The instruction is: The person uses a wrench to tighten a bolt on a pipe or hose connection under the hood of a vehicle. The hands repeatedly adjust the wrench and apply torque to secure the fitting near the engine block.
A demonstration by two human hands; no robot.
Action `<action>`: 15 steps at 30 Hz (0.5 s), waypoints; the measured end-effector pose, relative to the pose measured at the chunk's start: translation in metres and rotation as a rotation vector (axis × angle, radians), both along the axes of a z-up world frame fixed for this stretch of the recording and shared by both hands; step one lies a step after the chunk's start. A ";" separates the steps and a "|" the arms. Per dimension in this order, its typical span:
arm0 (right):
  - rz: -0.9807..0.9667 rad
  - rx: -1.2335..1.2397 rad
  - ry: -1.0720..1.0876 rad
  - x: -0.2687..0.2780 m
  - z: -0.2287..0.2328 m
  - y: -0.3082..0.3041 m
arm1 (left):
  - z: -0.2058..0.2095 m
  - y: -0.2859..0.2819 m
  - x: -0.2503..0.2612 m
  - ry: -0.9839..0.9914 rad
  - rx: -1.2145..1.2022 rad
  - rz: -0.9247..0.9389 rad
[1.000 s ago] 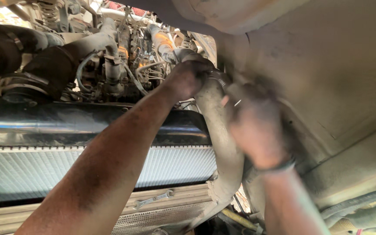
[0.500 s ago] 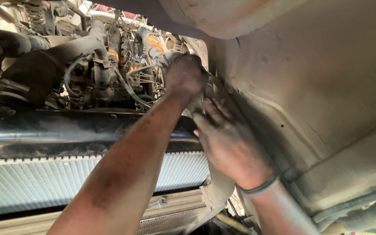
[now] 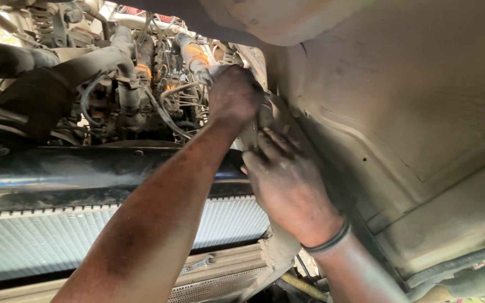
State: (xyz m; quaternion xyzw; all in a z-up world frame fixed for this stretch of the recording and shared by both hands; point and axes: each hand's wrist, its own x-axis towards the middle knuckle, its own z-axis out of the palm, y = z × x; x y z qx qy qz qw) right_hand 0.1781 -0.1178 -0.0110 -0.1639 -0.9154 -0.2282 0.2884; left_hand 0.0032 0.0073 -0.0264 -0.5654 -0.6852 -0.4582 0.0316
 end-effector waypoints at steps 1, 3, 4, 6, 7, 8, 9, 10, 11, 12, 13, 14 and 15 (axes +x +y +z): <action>0.001 0.014 0.013 0.002 -0.002 0.002 | 0.000 0.001 0.001 0.007 0.017 0.006; -0.032 -0.165 0.028 0.006 -0.004 0.005 | 0.000 0.000 -0.001 -0.003 -0.020 -0.002; -0.049 -0.255 0.035 0.005 -0.005 0.006 | 0.001 -0.001 -0.001 -0.009 -0.039 -0.006; -0.053 -0.156 0.053 0.002 -0.009 0.006 | 0.004 -0.004 0.001 -0.045 -0.068 0.008; -0.057 -0.106 0.060 0.001 -0.009 0.006 | 0.006 -0.005 0.002 -0.064 -0.082 0.013; -0.025 -0.036 0.071 0.002 -0.009 0.006 | 0.008 -0.007 0.003 -0.075 -0.077 0.013; 0.008 0.035 0.082 0.002 -0.008 0.006 | 0.009 -0.008 0.002 -0.085 -0.072 0.012; 0.043 0.102 0.094 0.001 -0.010 0.006 | 0.009 -0.010 0.001 -0.094 -0.071 0.014; 0.008 -0.001 0.158 0.004 -0.008 0.008 | 0.008 -0.012 -0.003 -0.170 -0.053 0.019; -0.019 -0.103 0.221 0.006 -0.007 0.011 | 0.007 -0.013 -0.010 -0.245 -0.034 0.030; -0.047 -0.206 0.282 0.009 -0.006 0.013 | 0.006 -0.013 -0.015 -0.321 -0.015 0.041; -0.019 -0.226 0.359 0.013 -0.005 0.016 | 0.003 -0.012 -0.019 -0.297 -0.039 0.014; 0.010 -0.245 0.436 0.015 -0.006 0.018 | 0.000 -0.009 -0.020 -0.273 -0.063 -0.012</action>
